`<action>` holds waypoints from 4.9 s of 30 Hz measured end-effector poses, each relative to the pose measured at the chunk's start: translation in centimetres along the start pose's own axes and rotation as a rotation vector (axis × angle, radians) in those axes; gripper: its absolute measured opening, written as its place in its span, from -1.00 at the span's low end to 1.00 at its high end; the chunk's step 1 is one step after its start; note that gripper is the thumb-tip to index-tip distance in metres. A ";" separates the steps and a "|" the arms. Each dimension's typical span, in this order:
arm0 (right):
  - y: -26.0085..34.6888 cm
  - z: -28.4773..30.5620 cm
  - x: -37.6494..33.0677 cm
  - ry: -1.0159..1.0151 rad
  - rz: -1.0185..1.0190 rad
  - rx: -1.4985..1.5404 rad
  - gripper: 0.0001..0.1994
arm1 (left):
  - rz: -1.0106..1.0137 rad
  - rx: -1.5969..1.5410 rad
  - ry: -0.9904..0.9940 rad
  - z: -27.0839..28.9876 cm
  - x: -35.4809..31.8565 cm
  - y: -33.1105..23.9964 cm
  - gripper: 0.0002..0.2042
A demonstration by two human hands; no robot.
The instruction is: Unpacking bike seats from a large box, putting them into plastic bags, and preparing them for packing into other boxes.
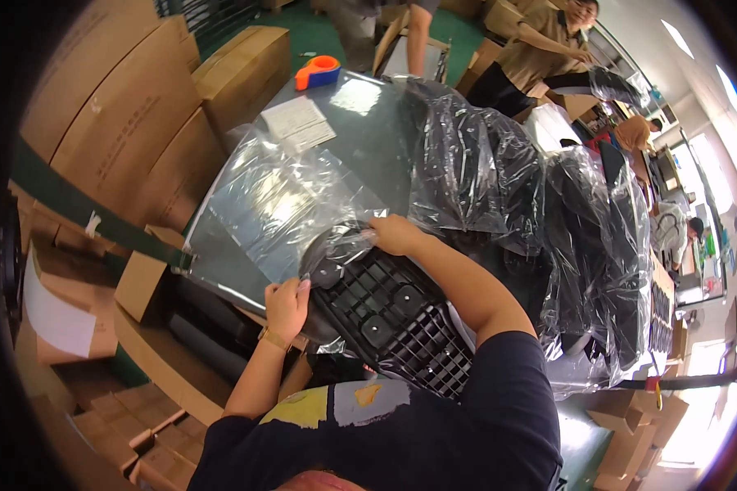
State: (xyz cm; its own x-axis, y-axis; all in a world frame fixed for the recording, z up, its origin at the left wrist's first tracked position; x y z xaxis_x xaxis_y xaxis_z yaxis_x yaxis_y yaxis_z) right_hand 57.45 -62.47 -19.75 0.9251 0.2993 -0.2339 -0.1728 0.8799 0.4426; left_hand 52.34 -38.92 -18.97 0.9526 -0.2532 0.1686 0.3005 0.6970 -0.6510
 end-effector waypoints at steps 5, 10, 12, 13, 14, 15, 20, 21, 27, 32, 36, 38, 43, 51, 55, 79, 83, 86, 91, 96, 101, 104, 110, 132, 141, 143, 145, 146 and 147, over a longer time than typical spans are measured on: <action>-3.3 8.6 2.9 -0.428 -0.060 -0.080 -0.67 | -0.124 -0.140 -0.001 1.1 1.4 -5.5 -0.70; -8.6 6.1 -3.0 -0.519 -0.190 0.070 -0.61 | -0.061 -0.052 -0.094 0.7 4.4 -8.2 -0.74; -7.8 3.5 -9.7 -0.651 -0.136 0.320 -0.54 | 0.021 -0.126 -0.119 1.1 3.7 -8.4 -0.77; -7.2 2.1 -13.2 -0.672 -0.167 0.470 -0.53 | -0.106 -0.145 -0.134 1.0 2.9 -9.7 -0.79; -7.5 -1.6 -16.6 -0.525 -0.327 0.623 -0.54 | -0.241 -0.169 -0.143 0.8 1.9 -11.5 -0.81; -6.3 -3.2 -20.0 -0.460 -0.362 0.561 -0.60 | -0.221 -0.185 -0.071 0.2 1.0 -12.4 -0.84; -2.8 -18.4 -37.5 -0.070 -0.524 0.800 -0.59 | -0.411 -0.171 0.115 -2.0 -4.0 -15.7 -0.86; -0.3 -21.0 -39.8 -0.064 -0.562 1.052 -0.58 | -0.412 -0.157 0.110 -1.8 -4.4 -16.0 -0.86; 3.3 -25.2 -39.2 -0.433 -0.615 1.685 -0.52 | -0.306 0.136 -0.264 0.5 -2.1 -18.0 -0.58; 4.6 -23.9 -37.7 -0.580 -0.402 1.878 -0.56 | -0.285 -0.099 -0.151 0.4 0.4 -15.9 -0.92; 4.6 -21.1 -38.4 -0.677 -0.341 1.671 -0.56 | -0.552 -0.164 0.029 -0.3 -4.8 -24.5 -0.86; 4.4 -20.5 -38.0 -0.715 -0.315 1.713 -0.59 | -0.638 -0.076 0.266 -3.4 -10.0 -28.7 -0.85; 6.1 -17.8 -35.9 -0.693 -0.153 1.947 -0.62 | -0.739 -0.054 0.694 -7.4 -21.8 -30.4 -0.82; 3.6 -8.2 -38.2 -0.636 -0.206 1.736 -0.38 | -0.719 0.509 0.063 6.2 -11.3 -25.8 -0.18; 6.1 -1.1 -38.7 -0.511 -0.050 1.683 -0.58 | -0.823 0.243 -0.164 7.2 -8.9 -26.0 -0.43; 3.2 -7.6 -30.8 -0.980 0.188 2.115 -0.30 | 0.327 -1.434 0.158 5.7 9.6 -15.4 -0.38; 2.8 -8.3 -30.1 -1.121 0.075 2.097 -0.37 | 0.278 -1.376 0.374 0.0 14.6 -17.7 -0.48; 2.0 -9.3 -27.8 -1.320 -0.020 2.379 -0.50 | 0.151 -1.189 0.567 -1.7 16.3 -23.6 -0.44; -2.8 -4.3 -23.6 -1.591 0.055 2.287 -0.65 | -0.051 -0.628 0.734 -6.3 15.6 -24.7 -0.26; -5.2 -2.8 -20.8 -1.516 -0.052 2.096 -0.78 | 0.109 -0.511 1.135 -9.5 8.4 -15.8 -0.50; -5.2 -3.2 -20.8 -1.454 0.066 2.223 -0.77 | 0.456 -0.547 0.966 -5.9 4.1 -0.7 -0.58; -4.6 -2.6 -21.7 -1.299 0.126 2.151 -0.63 | 0.643 -0.745 0.771 -2.3 1.0 5.4 -0.57; -2.1 -5.3 -23.0 -1.285 -0.163 2.079 -0.49 | 1.009 -1.181 0.374 1.4 -11.0 15.4 -0.70; 20.8 -28.9 -8.1 0.190 -0.537 1.286 -0.80 | 2.171 -1.333 -0.424 -11.1 -45.8 42.7 -0.56; 21.3 -38.7 -9.4 0.500 -0.769 1.185 -0.74 | 2.348 -1.682 -0.912 -22.0 -50.8 49.6 -0.27; 21.4 -39.6 -9.4 0.514 -0.867 1.127 -0.72 | 2.066 -1.852 -1.109 -22.0 -50.0 51.4 -0.19; 21.4 -41.0 -8.7 0.511 -0.832 1.149 -0.73 | 1.996 -1.921 -1.156 -21.5 -49.9 51.3 -0.21; 22.0 -41.3 -8.3 0.507 -0.800 1.179 -0.73 | 2.011 -1.931 -1.111 -21.1 -49.6 50.9 -0.21; 22.5 -41.5 -8.0 0.515 -0.790 1.178 -0.73 | 2.019 -1.939 -1.072 -20.4 -49.4 50.3 -0.22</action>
State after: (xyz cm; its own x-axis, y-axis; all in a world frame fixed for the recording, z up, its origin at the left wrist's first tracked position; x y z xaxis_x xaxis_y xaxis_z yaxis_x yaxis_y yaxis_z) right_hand 32.12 -29.70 -43.85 0.3881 0.2168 -0.8957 0.8920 0.1559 0.4243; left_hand 19.39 -4.99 -75.14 -0.0208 -0.1189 -0.9927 0.0980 -0.9884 0.1163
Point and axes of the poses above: each hand's wrist, its own x-axis towards the middle knuckle, its own z-axis out of the back of the hand, y = z × x, the point moved 10 cm from there along x, towards the middle knuckle, and after that the axes turned 11 degrees about z, right-handed, at the moved point
